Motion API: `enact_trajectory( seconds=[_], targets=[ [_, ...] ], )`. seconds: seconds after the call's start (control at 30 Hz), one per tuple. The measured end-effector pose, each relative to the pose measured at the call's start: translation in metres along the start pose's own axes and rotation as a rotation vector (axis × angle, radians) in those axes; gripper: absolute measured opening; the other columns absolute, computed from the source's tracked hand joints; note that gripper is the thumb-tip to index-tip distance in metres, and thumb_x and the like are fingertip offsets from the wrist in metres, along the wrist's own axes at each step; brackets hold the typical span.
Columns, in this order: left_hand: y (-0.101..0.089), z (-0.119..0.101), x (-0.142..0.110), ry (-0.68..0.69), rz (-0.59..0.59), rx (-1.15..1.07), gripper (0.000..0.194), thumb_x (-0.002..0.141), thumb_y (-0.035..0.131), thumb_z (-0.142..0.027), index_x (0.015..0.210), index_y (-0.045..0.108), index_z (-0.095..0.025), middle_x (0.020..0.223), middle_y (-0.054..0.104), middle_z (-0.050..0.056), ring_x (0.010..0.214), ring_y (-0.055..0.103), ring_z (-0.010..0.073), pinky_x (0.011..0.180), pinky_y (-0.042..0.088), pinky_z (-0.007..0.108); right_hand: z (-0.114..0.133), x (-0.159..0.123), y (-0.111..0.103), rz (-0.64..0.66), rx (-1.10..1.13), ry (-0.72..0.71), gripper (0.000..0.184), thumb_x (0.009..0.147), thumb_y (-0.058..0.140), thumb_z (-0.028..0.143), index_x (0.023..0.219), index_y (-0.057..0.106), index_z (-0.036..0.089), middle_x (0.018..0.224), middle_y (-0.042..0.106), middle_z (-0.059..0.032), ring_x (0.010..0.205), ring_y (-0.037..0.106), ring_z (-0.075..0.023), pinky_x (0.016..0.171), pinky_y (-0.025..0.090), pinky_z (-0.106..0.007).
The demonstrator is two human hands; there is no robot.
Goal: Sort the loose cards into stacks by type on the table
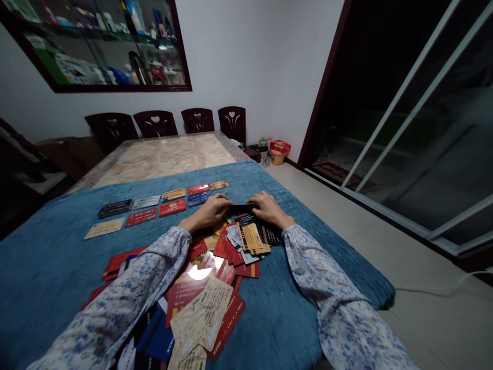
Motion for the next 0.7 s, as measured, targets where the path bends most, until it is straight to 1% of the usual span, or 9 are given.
enact_trajectory(
  seconds=[0.13,0.3,0.4,0.6,0.7],
  targets=[
    [0.0035,0.0015,0.0011,-0.022,-0.035,-0.032,0.03,0.096,0.051,-0.013,0.111,0.076,-0.018,0.115,0.07,0.013,0.111,0.062,0.0248,0.099,0.051,0.039,0.0021,0.001,0.0045,-0.021,-0.018,0.035,0.03,0.086,0.058,0.013,0.106,0.079,0.02,0.103,0.078,-0.0087,0.096,0.061,-0.0254,0.089,0.045,-0.037],
    [0.0036,0.0023,0.0016,-0.032,-0.045,-0.028,0.028,0.094,0.052,-0.012,0.103,0.078,-0.018,0.109,0.07,0.012,0.108,0.063,0.0243,0.098,0.053,0.038,0.0018,0.0015,0.0074,-0.118,0.036,0.033,0.022,0.087,0.059,0.017,0.099,0.077,0.021,0.096,0.077,-0.0083,0.092,0.059,-0.0254,0.086,0.045,-0.037],
    [0.0031,0.0022,0.0013,-0.039,-0.051,-0.033,0.027,0.094,0.052,-0.011,0.101,0.078,-0.017,0.111,0.07,0.012,0.109,0.064,0.0242,0.099,0.053,0.038,0.0024,0.0021,0.0065,-0.172,0.083,0.035,0.018,0.088,0.058,0.021,0.095,0.075,0.02,0.093,0.076,-0.009,0.092,0.059,-0.0258,0.085,0.046,-0.038],
    [0.0024,0.0001,0.001,-0.053,-0.063,-0.035,0.028,0.094,0.053,-0.011,0.104,0.078,-0.017,0.11,0.071,0.012,0.11,0.064,0.0246,0.1,0.053,0.039,0.0052,0.0042,0.0039,-0.293,0.19,0.03,0.013,0.082,0.062,0.018,0.088,0.073,0.022,0.093,0.075,-0.0074,0.094,0.061,-0.0252,0.087,0.048,-0.038],
    [0.0026,0.0001,0.001,-0.064,-0.066,-0.044,0.028,0.094,0.052,-0.012,0.104,0.078,-0.017,0.108,0.071,0.012,0.108,0.064,0.0248,0.098,0.054,0.039,0.0067,0.0043,0.0018,-0.339,0.266,0.033,0.011,0.082,0.063,0.02,0.088,0.073,0.023,0.094,0.075,-0.0065,0.094,0.063,-0.0248,0.088,0.05,-0.039]
  ],
)
Point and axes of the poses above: each hand's wrist, its own x-axis towards the middle knuckle, its own y-axis out of the palm, z = x × y, the point moved 1 cm from there along x, towards the middle knuckle
